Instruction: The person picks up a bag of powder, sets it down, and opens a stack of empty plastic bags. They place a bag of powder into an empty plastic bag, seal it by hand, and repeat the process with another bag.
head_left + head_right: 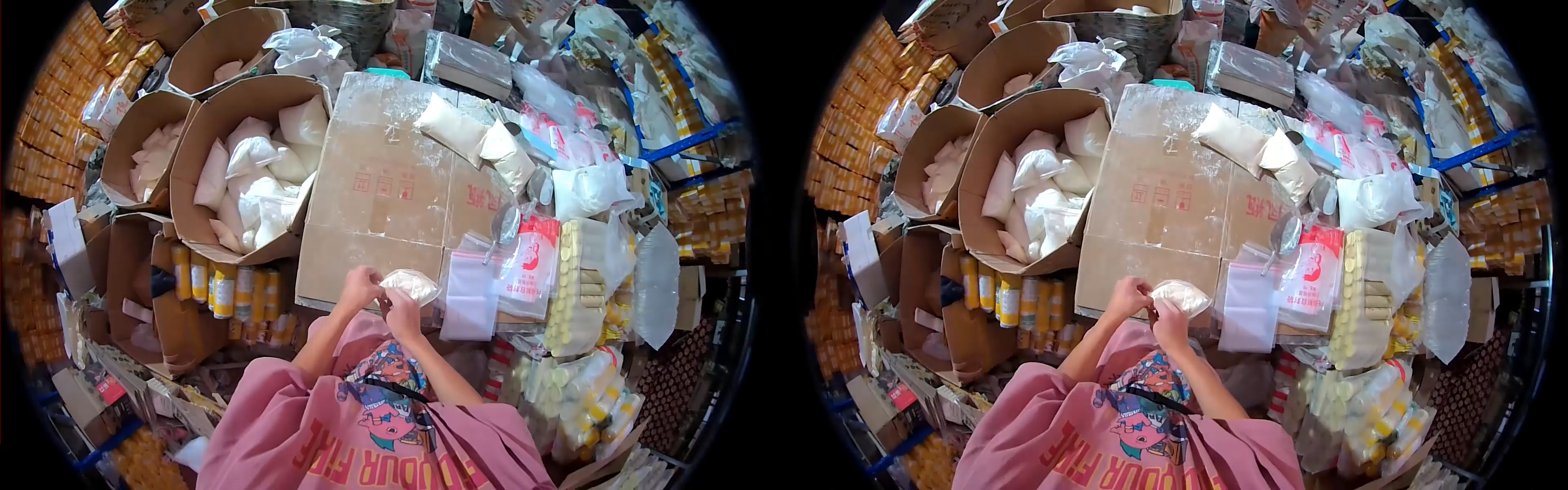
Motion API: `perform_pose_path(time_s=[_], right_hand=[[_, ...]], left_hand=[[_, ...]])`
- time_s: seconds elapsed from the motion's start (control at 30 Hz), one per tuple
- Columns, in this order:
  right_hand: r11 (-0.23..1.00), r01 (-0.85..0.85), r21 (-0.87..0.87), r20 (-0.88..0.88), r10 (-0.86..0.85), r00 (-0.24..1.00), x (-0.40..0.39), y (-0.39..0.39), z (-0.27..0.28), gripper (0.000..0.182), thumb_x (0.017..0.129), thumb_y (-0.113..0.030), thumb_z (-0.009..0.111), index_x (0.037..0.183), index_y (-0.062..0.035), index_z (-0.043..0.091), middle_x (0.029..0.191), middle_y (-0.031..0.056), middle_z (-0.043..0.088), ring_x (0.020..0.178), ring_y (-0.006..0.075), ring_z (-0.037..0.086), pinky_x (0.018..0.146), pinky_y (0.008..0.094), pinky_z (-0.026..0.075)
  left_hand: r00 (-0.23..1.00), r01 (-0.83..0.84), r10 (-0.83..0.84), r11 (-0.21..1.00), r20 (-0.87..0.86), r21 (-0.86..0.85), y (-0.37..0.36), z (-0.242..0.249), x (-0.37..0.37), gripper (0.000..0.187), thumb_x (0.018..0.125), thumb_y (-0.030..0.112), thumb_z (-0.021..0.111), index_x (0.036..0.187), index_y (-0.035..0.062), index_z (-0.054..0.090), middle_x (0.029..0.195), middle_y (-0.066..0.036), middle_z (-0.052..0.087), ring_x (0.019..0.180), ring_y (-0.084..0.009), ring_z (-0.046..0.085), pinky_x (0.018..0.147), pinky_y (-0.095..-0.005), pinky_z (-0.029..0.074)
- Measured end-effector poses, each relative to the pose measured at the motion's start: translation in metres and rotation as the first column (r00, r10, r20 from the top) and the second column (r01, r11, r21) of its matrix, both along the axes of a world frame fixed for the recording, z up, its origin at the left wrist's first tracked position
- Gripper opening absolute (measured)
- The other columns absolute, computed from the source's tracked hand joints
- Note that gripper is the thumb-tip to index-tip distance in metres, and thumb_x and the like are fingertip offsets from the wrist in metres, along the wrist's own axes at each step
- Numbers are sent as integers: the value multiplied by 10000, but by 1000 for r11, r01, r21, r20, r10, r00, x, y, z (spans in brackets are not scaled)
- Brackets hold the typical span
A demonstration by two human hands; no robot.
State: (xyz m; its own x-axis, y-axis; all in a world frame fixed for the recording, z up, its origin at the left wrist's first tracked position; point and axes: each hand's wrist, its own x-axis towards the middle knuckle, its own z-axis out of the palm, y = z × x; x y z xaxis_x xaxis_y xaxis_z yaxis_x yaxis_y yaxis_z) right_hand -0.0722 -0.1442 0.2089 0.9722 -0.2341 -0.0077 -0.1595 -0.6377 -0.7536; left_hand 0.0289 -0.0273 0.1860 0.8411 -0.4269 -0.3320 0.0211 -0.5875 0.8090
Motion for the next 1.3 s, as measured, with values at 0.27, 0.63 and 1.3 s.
perform_pose_path(time_s=[0.27,0.63,1.3], right_hand=[[907,-270,-322,-168,226,959,-17,-96,4,112,775,-84,632,886,-73,640,917,137,627,928,327,605,810,448,495],[752,-409,-517,-273,307,911,-24,-133,13,269,736,-56,649,1003,-89,672,910,51,645,974,249,588,843,406,450],[611,-690,-388,-609,391,690,-40,-128,14,147,784,-93,599,896,-73,691,1042,103,656,917,284,647,692,415,503]], left_hand=[[995,92,-94,993,23,68,10,-8,-5,236,681,68,677,908,40,734,787,-153,694,734,-286,694,688,-363,546],[863,486,-435,852,257,-192,6,32,12,435,737,133,693,1172,138,673,1288,-163,577,1118,-385,575,990,-432,469],[379,684,-878,479,293,551,9,-11,-11,326,875,253,579,1196,246,640,1038,-32,641,929,-250,654,742,-424,511]])
